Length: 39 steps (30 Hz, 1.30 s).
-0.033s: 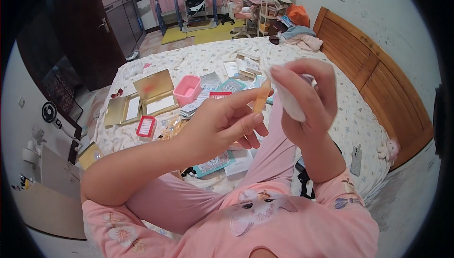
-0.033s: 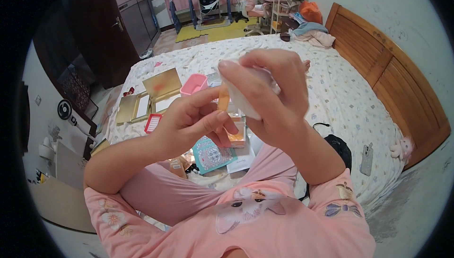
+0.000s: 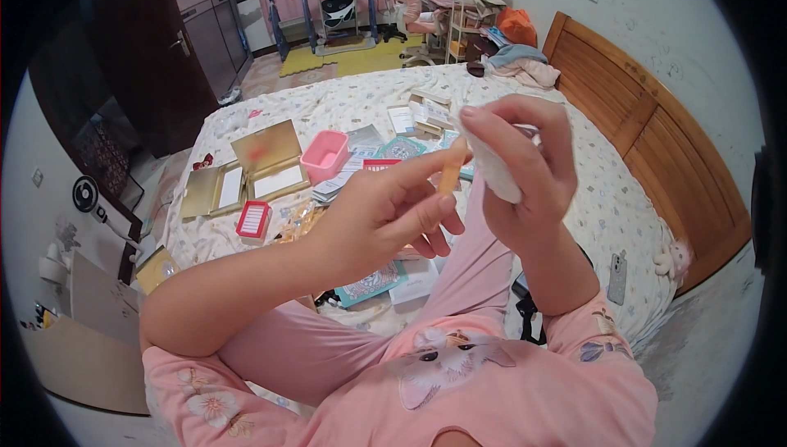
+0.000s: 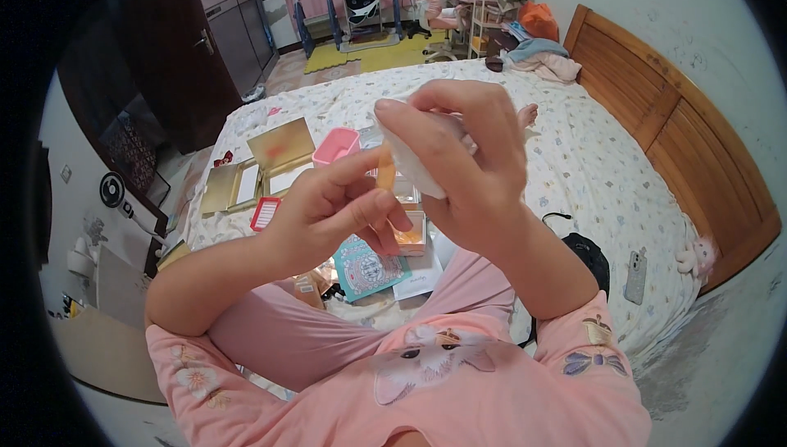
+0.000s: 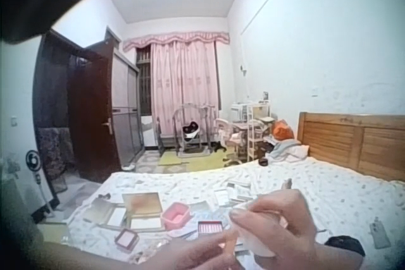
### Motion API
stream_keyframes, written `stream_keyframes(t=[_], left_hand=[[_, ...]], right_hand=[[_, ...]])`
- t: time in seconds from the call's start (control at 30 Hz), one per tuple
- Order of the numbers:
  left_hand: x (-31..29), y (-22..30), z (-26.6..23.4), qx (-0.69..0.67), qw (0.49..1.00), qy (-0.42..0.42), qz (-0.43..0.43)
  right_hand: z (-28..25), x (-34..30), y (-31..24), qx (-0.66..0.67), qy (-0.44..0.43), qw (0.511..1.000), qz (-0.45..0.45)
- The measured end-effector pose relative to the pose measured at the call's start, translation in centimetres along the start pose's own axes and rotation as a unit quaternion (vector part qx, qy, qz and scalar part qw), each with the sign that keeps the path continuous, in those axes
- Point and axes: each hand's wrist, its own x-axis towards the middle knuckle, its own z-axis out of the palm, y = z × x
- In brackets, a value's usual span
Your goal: The person wipes and handles several small cosmetic tubes and containers while sitting on a bed surrounded by packaging.
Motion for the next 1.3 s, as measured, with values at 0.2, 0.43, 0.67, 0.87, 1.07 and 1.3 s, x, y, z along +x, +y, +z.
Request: stream_keyframes(t=[0.2, 0.43, 0.67, 0.87, 1.07, 1.3], left_hand=[[0.0, -1.5, -0.6, -0.008, 0.999, 0.037, 0.010], [0.1, -1.6, -0.7, 0.015, 0.998, 0.048, 0.034], [0.0, -0.8, 0.0, -0.004, 0.999, 0.044, -0.003], [-0.1, -0.9, -0.3, 0.001, 0.999, 0.049, 0.005], [0.0, -1.3, -1.0, -0.021, 0.998, 0.059, 0.012], [-0.2, -1.0, -1.0, 0.000, 0.998, 0.056, 0.015]], right_hand=[[0.7, -0.9, -1.3, -0.001, -0.052, 0.999, -0.003], [0.7, -1.9, -1.6, 0.015, -0.073, 0.997, -0.037], [0.8, -0.2, 0.2, -0.033, -0.019, 0.999, -0.039], [1.4, 0.2, 0.1, -0.031, -0.006, 0.999, -0.022], [2.1, -1.2, -0.4, -0.004, -0.040, 0.999, -0.017], [1.8, -2.3, -1.0, 0.018, -0.046, 0.997, -0.060]])
